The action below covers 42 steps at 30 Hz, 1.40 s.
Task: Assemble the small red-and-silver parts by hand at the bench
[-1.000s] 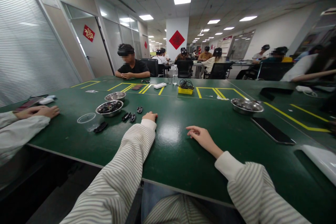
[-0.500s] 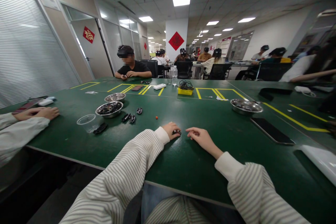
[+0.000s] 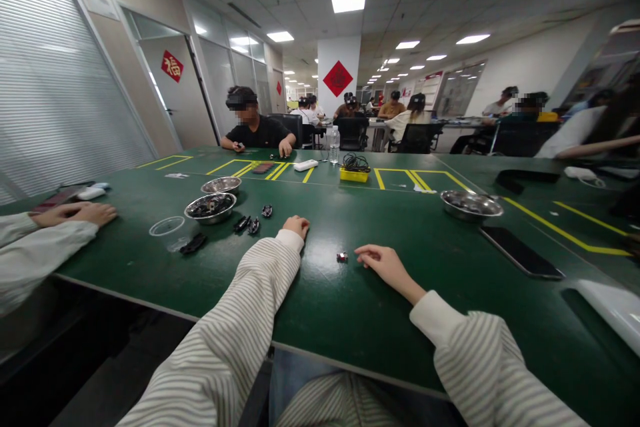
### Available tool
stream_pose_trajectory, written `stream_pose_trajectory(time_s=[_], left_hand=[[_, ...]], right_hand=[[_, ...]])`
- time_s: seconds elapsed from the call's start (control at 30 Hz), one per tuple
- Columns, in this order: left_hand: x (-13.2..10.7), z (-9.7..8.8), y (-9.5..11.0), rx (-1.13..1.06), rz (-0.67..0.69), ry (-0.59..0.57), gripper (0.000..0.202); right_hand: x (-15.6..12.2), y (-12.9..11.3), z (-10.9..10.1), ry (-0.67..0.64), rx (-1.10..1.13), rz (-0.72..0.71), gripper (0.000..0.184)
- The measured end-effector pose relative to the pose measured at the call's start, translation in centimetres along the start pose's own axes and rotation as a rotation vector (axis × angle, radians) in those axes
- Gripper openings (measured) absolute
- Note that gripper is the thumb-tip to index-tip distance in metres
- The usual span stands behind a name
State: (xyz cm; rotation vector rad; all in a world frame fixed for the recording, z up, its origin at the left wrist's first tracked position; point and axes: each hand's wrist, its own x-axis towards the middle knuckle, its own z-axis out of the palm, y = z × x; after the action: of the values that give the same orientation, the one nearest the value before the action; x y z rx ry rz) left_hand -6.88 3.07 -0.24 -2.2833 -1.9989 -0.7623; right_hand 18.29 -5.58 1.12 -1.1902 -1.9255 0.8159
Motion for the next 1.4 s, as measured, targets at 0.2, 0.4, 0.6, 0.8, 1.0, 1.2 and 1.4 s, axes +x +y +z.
stream_pose_trajectory(time_s=[0.2, 0.4, 0.6, 0.8, 1.0, 1.2, 1.4], left_hand=[[-2.5, 0.2, 5.8, -0.314, 0.344, 0.031, 0.018], [-4.3, 1.2, 9.1, -0.337, 0.651, -0.180, 0.012], [-4.5, 0.8, 8.4, -0.244, 0.589, -0.156, 0.029], [-5.0, 0.4, 7.8, -0.122, 0.481, -0.223, 0.019], [-4.9, 1.2, 7.9, -0.235, 0.533, -0.220, 0.016], [-5.0, 0.5, 8.3, -0.287, 0.560, -0.083, 0.015], [-5.2, -0.1, 8.5, -0.319, 0.613, 0.035, 0.019]], right_hand=[[0.1, -0.1, -0.2, 0.106, -0.064, 0.025, 0.023], [0.2, 0.2, -0.3, 0.184, -0.216, 0.003, 0.021], [0.2, 0.7, -0.1, 0.078, -0.281, -0.107, 0.024], [0.3, 0.8, -0.1, -0.021, -0.355, -0.187, 0.024], [0.2, 0.4, 0.1, 0.006, -0.309, -0.172, 0.017], [0.0, -0.1, 0.1, 0.111, -0.118, -0.120, 0.019], [-0.2, -0.4, 0.0, 0.150, 0.068, -0.111, 0.021]])
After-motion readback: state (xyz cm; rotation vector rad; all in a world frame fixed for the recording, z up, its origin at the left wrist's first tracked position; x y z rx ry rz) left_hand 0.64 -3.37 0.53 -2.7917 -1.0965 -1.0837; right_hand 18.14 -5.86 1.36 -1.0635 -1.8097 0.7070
